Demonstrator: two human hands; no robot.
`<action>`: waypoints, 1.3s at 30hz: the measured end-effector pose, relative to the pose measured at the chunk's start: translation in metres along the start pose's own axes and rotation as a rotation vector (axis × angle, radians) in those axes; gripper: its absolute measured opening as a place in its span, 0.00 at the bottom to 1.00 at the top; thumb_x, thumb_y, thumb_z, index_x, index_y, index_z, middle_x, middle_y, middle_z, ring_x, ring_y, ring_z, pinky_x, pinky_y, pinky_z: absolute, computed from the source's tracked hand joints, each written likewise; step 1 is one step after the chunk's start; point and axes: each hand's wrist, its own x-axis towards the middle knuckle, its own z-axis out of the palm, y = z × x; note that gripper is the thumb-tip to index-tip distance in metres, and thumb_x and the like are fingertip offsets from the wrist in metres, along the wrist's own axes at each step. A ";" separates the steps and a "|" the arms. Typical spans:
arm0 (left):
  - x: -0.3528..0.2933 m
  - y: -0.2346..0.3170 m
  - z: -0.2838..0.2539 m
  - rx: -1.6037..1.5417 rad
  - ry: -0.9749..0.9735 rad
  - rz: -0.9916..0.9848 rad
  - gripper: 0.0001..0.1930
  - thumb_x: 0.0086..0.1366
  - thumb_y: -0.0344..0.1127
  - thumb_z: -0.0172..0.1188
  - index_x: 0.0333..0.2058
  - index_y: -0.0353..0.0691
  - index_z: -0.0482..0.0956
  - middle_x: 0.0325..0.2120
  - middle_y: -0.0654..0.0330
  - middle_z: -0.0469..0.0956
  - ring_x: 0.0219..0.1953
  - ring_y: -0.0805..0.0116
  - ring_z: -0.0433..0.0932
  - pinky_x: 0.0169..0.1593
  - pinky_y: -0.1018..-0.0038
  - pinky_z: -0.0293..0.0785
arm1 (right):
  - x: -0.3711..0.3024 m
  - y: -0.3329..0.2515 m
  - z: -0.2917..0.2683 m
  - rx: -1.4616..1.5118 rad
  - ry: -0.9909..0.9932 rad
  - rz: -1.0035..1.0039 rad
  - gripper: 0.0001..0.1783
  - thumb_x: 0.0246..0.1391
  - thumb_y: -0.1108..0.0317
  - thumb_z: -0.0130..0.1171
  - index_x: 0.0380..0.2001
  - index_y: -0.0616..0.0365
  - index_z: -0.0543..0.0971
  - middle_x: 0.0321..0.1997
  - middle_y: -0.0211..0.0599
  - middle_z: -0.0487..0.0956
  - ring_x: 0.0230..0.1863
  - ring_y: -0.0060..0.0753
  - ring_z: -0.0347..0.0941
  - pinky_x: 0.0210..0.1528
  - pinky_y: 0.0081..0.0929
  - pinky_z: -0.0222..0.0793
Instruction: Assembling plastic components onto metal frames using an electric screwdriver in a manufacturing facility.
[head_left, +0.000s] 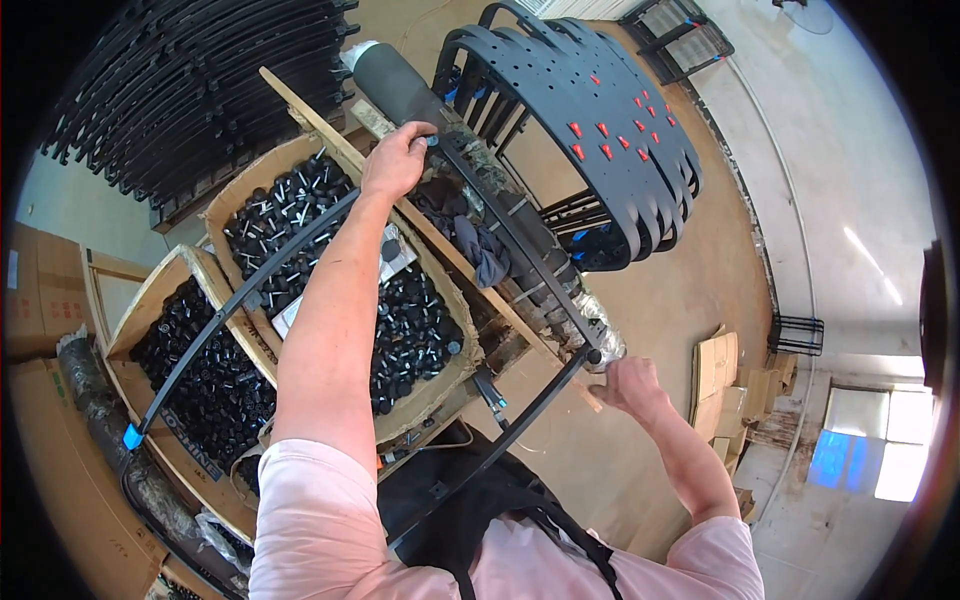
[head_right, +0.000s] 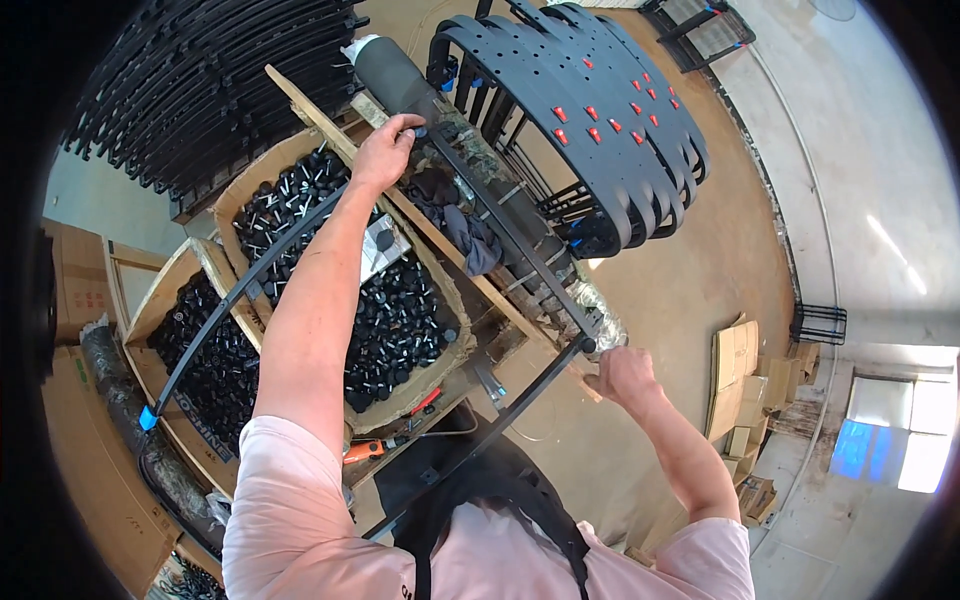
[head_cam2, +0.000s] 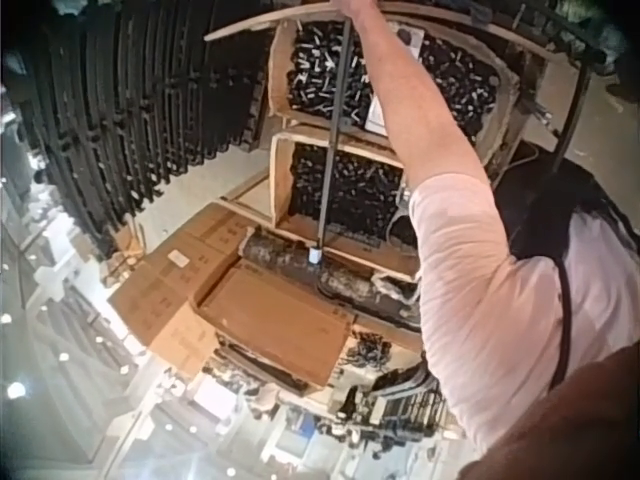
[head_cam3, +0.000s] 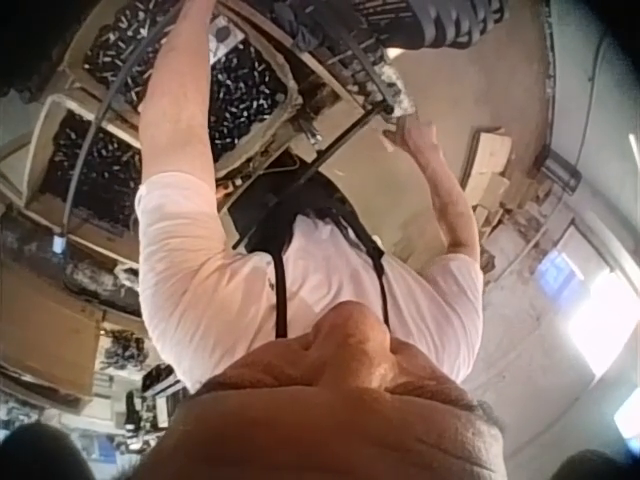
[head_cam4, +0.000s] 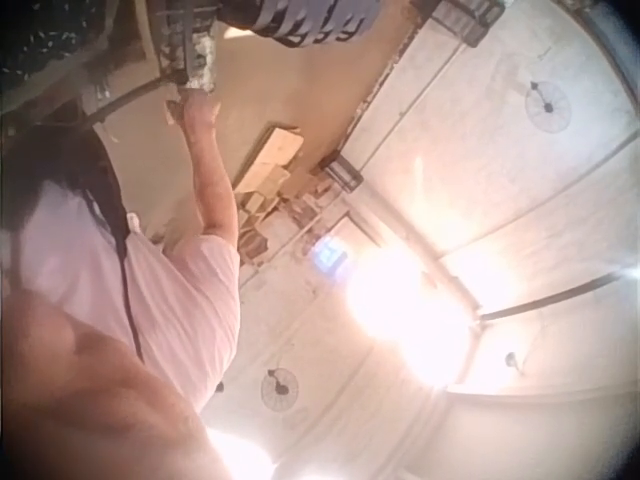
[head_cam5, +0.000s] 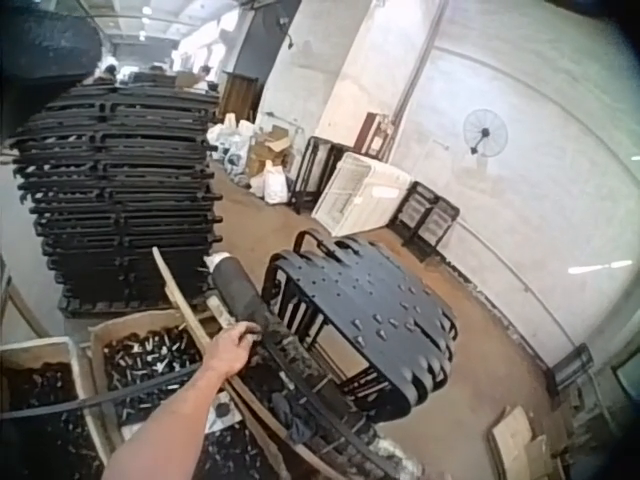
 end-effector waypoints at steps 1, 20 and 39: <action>-0.002 0.003 0.002 0.022 -0.007 0.018 0.16 0.73 0.48 0.60 0.56 0.59 0.83 0.56 0.60 0.81 0.57 0.58 0.81 0.62 0.63 0.74 | -0.001 0.007 0.001 0.025 0.054 0.019 0.27 0.61 0.44 0.62 0.40 0.61 0.80 0.30 0.50 0.86 0.36 0.55 0.86 0.36 0.50 0.81; -0.008 0.006 0.001 0.137 0.032 0.086 0.14 0.77 0.37 0.52 0.54 0.60 0.84 0.54 0.60 0.80 0.58 0.54 0.79 0.62 0.62 0.74 | 0.005 0.000 -0.004 -0.054 -0.023 -0.030 0.19 0.59 0.59 0.63 0.47 0.60 0.78 0.38 0.48 0.85 0.45 0.54 0.84 0.43 0.51 0.81; -0.009 0.015 0.000 0.067 0.030 0.061 0.21 0.72 0.42 0.61 0.63 0.57 0.77 0.56 0.63 0.84 0.60 0.57 0.80 0.63 0.61 0.74 | 0.017 0.000 0.002 0.141 0.357 -0.086 0.32 0.71 0.41 0.50 0.32 0.63 0.82 0.27 0.56 0.84 0.31 0.60 0.84 0.34 0.53 0.80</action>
